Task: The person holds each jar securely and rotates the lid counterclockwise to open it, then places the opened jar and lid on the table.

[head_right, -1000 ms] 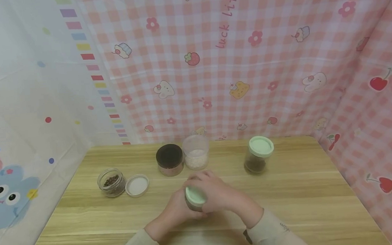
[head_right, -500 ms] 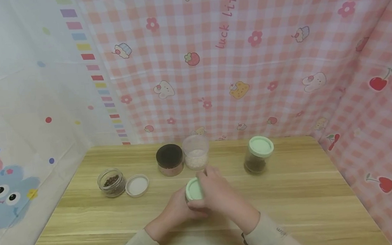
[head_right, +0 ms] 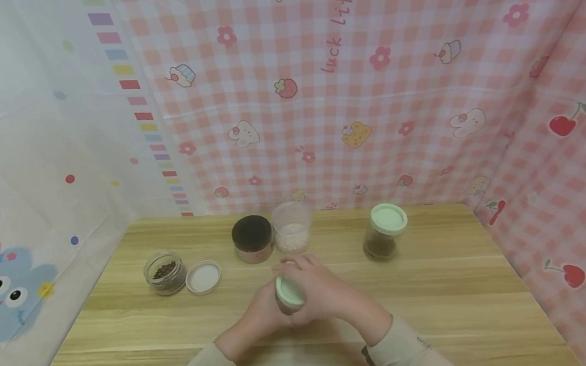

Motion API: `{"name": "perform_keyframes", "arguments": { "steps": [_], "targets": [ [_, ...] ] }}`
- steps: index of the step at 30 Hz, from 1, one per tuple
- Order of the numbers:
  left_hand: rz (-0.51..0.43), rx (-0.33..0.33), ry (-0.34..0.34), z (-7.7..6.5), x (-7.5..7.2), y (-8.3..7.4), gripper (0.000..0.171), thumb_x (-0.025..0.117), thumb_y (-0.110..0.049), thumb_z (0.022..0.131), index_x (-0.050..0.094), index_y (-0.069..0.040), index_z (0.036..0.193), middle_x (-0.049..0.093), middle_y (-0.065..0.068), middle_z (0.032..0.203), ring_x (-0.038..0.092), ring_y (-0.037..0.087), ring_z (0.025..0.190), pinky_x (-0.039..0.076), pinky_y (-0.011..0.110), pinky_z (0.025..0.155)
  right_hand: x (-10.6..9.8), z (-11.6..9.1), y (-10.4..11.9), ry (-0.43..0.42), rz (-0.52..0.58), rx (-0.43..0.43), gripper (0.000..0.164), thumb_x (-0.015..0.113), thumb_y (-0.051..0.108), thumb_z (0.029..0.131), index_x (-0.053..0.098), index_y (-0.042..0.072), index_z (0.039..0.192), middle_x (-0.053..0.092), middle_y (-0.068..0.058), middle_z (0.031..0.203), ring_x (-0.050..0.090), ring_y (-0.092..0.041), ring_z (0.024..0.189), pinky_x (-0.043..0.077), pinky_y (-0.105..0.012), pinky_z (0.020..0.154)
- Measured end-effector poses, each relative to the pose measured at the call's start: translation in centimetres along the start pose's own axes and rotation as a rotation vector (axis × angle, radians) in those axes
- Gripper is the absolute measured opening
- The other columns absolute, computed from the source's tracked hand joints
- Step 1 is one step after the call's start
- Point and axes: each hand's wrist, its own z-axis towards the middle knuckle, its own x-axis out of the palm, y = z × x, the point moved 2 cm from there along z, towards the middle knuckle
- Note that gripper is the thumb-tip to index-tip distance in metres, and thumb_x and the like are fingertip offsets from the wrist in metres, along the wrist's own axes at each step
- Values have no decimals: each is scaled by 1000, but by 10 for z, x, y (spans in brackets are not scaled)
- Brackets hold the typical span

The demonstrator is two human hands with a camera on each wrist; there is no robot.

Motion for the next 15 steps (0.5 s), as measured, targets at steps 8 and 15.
{"name": "perform_keyframes", "arguments": {
  "steps": [8,15],
  "targets": [
    [-43,-12,10,0,1,0,95,89,-41,57,44,-21,138,59,-6,123,56,15,112,46,36,97,4,-2,0,-133,-76,241,86,84,51,62,53,9,131,50,-9,117,48,-24,106,48,-41,84],
    [-26,-8,-1,0,0,-2,91,89,-40,58,46,-17,134,60,-4,122,56,14,111,47,36,96,1,-1,-1,-83,-36,132,69,83,30,59,60,14,122,54,-6,122,45,-29,114,47,-42,87]
  ]
}}
